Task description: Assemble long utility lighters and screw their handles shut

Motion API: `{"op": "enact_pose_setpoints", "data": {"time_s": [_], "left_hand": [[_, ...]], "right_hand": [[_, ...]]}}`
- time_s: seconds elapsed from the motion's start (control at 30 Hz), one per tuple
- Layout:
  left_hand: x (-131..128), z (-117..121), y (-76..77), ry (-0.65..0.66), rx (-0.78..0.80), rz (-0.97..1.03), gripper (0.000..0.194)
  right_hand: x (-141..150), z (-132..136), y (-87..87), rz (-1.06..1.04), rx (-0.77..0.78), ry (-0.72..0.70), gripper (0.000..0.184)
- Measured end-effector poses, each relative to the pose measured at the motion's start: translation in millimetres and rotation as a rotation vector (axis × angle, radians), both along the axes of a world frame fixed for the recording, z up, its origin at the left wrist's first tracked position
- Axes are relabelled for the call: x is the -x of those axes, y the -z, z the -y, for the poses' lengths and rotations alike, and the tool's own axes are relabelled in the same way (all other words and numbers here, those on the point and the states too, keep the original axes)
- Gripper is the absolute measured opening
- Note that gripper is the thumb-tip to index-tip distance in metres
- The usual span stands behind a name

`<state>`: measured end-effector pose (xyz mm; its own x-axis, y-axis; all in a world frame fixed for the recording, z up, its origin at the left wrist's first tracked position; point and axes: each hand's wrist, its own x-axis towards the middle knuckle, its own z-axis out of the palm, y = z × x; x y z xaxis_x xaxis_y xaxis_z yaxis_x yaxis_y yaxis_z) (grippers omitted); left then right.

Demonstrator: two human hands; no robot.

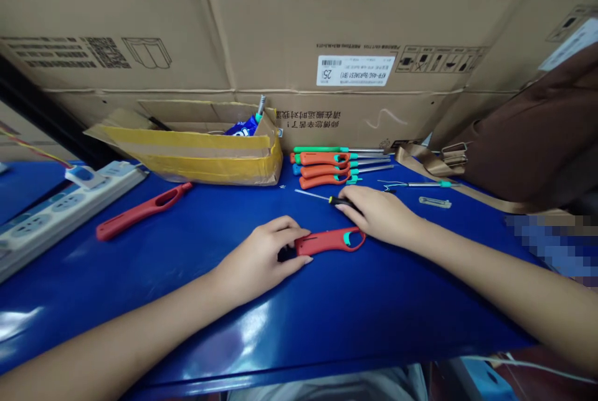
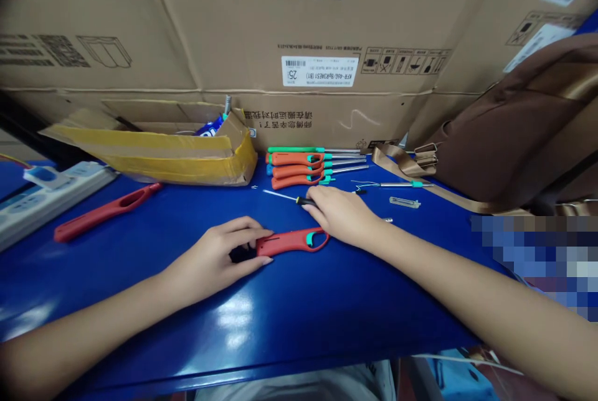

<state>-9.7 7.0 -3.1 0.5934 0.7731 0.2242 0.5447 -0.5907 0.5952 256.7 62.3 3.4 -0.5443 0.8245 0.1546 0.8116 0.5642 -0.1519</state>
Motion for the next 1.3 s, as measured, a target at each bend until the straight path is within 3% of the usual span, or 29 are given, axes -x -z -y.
{"op": "enact_pose_setpoints", "data": {"time_s": [0.13, 0.37, 0.53, 0.7, 0.87, 1.0, 1.13, 1.3], "left_hand": [[-0.6, 1.7, 5.0, -0.006, -0.024, 0.040, 0.030], [-1.2, 4.8, 3.6, -0.005, 0.003, 0.091, 0.031], [-2.0, 5.6, 3.5, 0.004, 0.024, 0.131, 0.033], [-3.9, 5.5, 3.8, 0.001, 0.053, 0.160, 0.032], [-6.9, 5.0, 5.6, -0.026, 0.109, 0.225, 0.032], [-6.9, -1.4, 11.3, -0.146, 0.337, 0.405, 0.034], [-3.5, -10.8, 13.3, -0.280, 0.504, 0.609, 0.049], [-1.0, -13.0, 5.6, -0.286, 0.517, 0.721, 0.052]], "right_hand": [[23.2, -8.7, 0.0, -0.047, 0.054, 0.015, 0.019], [35.7, -16.4, 1.6, -0.103, 0.044, 0.019, 0.017], [30.3, -14.3, 0.3, -0.160, 0.045, 0.014, 0.016], [13.7, -8.3, -5.3, -0.426, 0.091, 0.036, 0.018], [2.5, 6.4, -12.8, -0.667, 0.212, 0.194, 0.026], [0.5, 16.9, -14.0, -1.062, 0.475, 0.324, 0.035], [-0.4, 19.0, -13.0, -1.314, 0.652, 0.308, 0.036], [-1.5, 18.4, -12.4, -1.349, 0.768, 0.272, 0.033]]}}
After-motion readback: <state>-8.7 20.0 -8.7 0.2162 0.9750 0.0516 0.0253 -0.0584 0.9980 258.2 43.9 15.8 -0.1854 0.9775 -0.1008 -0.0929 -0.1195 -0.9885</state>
